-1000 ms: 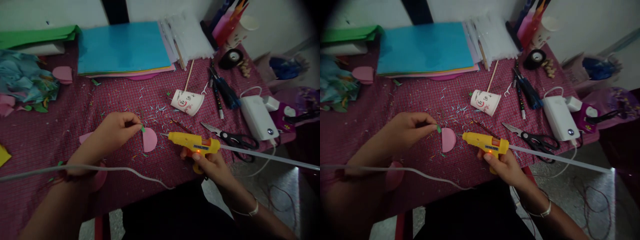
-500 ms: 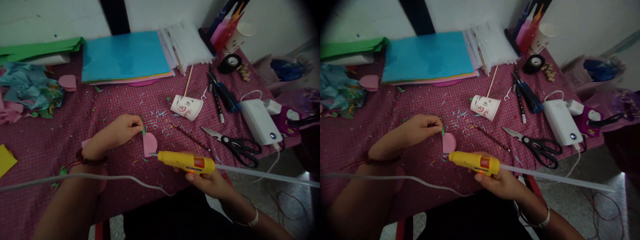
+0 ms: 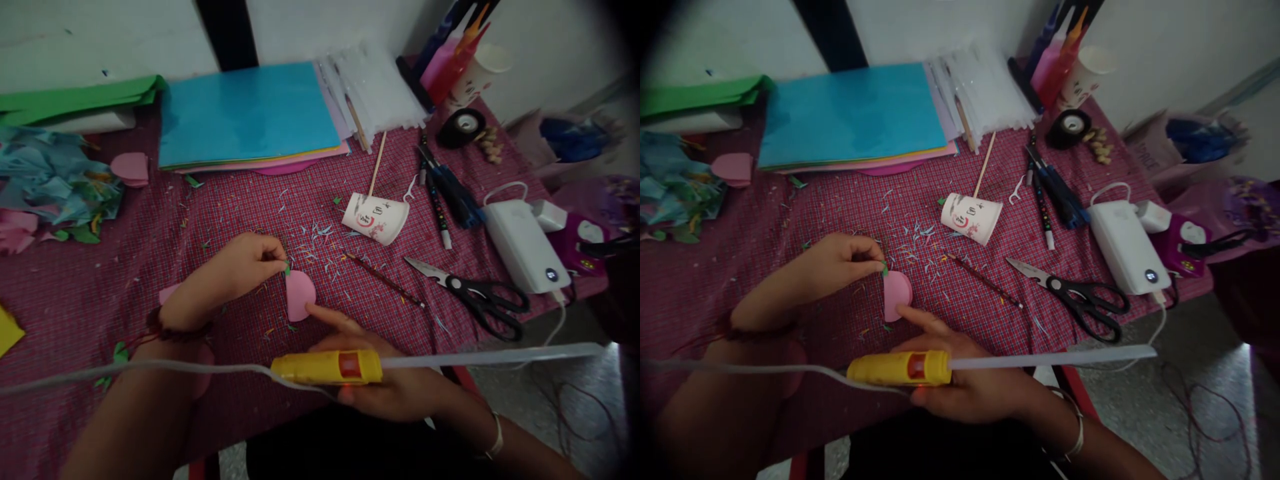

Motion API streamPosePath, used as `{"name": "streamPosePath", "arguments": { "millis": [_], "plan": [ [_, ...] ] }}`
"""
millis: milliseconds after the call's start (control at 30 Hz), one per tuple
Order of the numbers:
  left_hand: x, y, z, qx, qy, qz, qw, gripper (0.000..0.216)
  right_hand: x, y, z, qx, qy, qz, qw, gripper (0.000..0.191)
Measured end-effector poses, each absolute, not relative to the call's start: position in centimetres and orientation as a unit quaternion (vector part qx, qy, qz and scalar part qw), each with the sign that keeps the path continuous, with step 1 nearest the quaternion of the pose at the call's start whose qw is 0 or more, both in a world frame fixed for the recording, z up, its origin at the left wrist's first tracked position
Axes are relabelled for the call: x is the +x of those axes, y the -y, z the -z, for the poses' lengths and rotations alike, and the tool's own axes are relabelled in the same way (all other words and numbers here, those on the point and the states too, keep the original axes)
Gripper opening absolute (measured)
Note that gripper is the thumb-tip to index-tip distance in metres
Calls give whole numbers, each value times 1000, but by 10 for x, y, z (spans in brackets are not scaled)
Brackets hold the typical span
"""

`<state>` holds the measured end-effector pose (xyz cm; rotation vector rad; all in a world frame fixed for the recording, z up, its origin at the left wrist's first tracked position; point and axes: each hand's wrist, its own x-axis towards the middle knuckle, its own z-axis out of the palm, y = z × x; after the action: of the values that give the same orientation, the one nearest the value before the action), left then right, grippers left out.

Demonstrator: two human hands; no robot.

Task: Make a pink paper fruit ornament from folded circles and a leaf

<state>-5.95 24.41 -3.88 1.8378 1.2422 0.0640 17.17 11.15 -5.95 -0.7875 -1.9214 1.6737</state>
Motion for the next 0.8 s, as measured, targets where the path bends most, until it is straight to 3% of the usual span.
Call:
{"name": "streamPosePath", "arguments": {
  "millis": [200, 800],
  "plan": [
    [-60, -244, 39, 740, -502, -17, 448, 21, 169, -117, 53, -285, 729, -595, 180, 38],
    [-58, -244, 41, 743, -503, -7, 442, 18, 169, -121, 52, -297, 719, -607, 163, 42]
  ]
}}
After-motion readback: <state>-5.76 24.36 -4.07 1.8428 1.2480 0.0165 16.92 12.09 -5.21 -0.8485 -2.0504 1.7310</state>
